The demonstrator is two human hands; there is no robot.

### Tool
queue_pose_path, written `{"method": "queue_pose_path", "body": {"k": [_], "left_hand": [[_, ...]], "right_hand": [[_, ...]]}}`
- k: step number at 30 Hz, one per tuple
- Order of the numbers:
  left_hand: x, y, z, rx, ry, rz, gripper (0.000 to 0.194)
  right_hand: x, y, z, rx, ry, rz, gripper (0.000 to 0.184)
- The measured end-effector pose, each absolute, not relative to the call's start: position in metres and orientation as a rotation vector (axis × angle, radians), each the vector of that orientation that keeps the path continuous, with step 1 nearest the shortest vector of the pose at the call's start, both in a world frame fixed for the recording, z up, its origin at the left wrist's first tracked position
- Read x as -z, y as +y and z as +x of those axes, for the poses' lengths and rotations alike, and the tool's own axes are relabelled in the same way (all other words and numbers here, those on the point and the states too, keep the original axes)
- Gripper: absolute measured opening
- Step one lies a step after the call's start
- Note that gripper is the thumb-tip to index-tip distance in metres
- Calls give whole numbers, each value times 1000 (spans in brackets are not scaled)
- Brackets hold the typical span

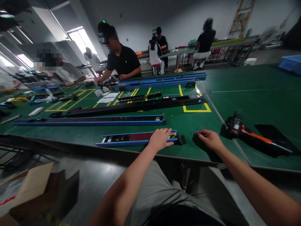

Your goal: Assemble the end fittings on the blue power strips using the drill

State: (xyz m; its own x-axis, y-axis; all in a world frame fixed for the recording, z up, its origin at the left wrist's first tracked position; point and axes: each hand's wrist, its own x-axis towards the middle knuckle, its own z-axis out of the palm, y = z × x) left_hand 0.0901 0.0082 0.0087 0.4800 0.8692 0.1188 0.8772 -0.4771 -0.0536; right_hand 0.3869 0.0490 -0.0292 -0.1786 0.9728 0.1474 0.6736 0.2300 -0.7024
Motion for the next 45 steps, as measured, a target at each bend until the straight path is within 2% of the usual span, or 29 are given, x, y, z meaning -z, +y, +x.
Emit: {"method": "queue_pose_path", "body": {"k": [13, 15, 18, 20, 25, 27, 32, 37, 41, 45], "left_hand": [[-14, 6, 89, 157, -1568, -2762, 76], [-24, 16, 86, 222, -1610, -2804, 67], [-46, 54, 78, 333, -1851, -2643, 42], [-59, 95, 74, 337, -1952, -2536, 38], [-56, 196, 77, 64, -2151, -2486, 22], [-46, 221, 82, -83, -2205, -2507, 21], [-25, 245, 92, -308, -2246, -2583, 26], [-20, 249, 92, -385, -2304, -2578, 28], [-28, 244, 97, -305, -2325, -2597, 28], [-59, 223, 112, 8, -2236, -2654, 19]], "right_hand": [[33, 50, 389, -644, -1973, -1472, 25], [32, 49, 388, -641, -1990, -1470, 24], [28, 48, 387, -641, -2003, -1488, 23], [25, 47, 386, -643, -2014, -1497, 22], [20, 45, 385, -657, -2017, -1462, 22], [19, 44, 385, -660, -2014, -1452, 22], [19, 44, 384, -675, -1993, -1447, 20], [19, 44, 385, -681, -1990, -1430, 19], [19, 45, 385, -686, -1990, -1417, 20], [19, 44, 383, -643, -2016, -1377, 21]]}}
